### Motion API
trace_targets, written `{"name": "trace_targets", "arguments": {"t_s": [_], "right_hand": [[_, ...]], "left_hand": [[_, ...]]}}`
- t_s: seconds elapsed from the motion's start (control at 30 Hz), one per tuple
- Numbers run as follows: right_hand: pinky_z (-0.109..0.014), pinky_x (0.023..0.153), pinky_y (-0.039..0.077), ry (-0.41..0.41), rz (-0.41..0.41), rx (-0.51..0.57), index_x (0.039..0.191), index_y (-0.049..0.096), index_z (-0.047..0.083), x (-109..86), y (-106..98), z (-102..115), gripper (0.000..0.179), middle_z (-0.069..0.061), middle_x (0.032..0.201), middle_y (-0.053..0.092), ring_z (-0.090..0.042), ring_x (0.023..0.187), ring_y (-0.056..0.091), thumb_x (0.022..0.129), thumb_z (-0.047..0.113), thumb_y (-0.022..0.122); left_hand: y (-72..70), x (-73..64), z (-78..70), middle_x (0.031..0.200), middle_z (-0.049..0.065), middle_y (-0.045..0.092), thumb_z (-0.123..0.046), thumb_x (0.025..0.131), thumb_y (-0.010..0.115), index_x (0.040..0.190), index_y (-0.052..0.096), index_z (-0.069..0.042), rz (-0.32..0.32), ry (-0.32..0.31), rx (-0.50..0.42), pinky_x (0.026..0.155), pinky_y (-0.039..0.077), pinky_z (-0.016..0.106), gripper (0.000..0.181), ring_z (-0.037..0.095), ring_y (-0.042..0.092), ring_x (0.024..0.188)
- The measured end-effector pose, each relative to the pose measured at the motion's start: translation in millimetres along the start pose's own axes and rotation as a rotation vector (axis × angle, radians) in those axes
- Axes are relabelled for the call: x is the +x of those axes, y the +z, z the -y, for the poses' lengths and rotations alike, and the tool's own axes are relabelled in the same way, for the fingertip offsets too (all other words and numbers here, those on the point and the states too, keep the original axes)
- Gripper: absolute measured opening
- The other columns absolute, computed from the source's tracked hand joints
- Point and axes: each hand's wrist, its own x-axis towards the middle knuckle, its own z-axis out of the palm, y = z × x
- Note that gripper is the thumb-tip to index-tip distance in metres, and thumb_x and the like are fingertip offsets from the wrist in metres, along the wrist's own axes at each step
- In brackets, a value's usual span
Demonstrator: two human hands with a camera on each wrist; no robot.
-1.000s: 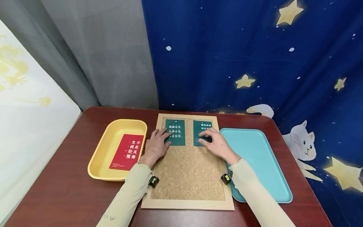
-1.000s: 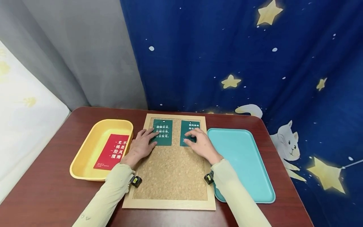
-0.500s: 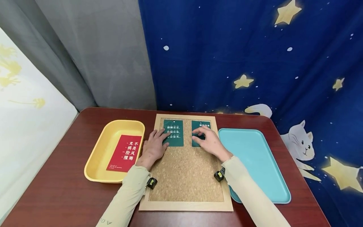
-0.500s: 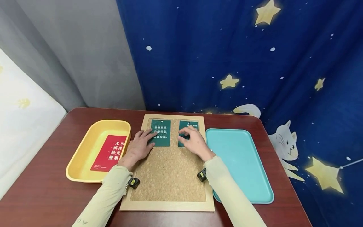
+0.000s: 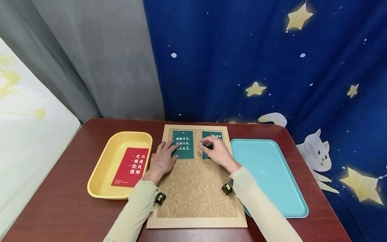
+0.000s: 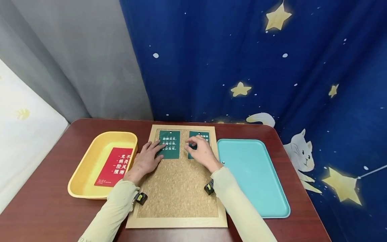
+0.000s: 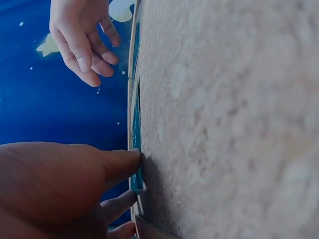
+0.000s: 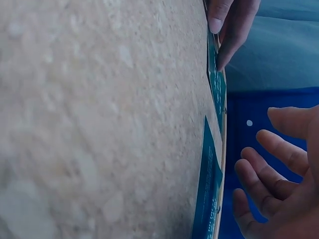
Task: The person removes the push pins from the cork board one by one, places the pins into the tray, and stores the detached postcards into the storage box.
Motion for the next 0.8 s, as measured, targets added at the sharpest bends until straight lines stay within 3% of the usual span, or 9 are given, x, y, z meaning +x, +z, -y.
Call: {"name": "trace_targets", "arguments": {"t_s": [0.8], "right_hand": [[-0.044, 0.092, 0.056, 0.022, -0.002, 0.016, 0.126, 0.072, 0.011, 4.8, 10.8, 0.9, 0.027, -0.004, 0.119, 0.068, -0.024, 0.109, 0.065, 0.103, 0.024, 0.067]], "left_hand": [[1.8, -1.2, 0.3, 0.172, 0.007, 0.031, -0.031, 0.107, 0.058, 0.158, 0.047, -0.024, 0.007, 0.003, 0.009, 0.115, 0.039, 0.07, 0.052, 0.037, 0.022, 0.161]]}}
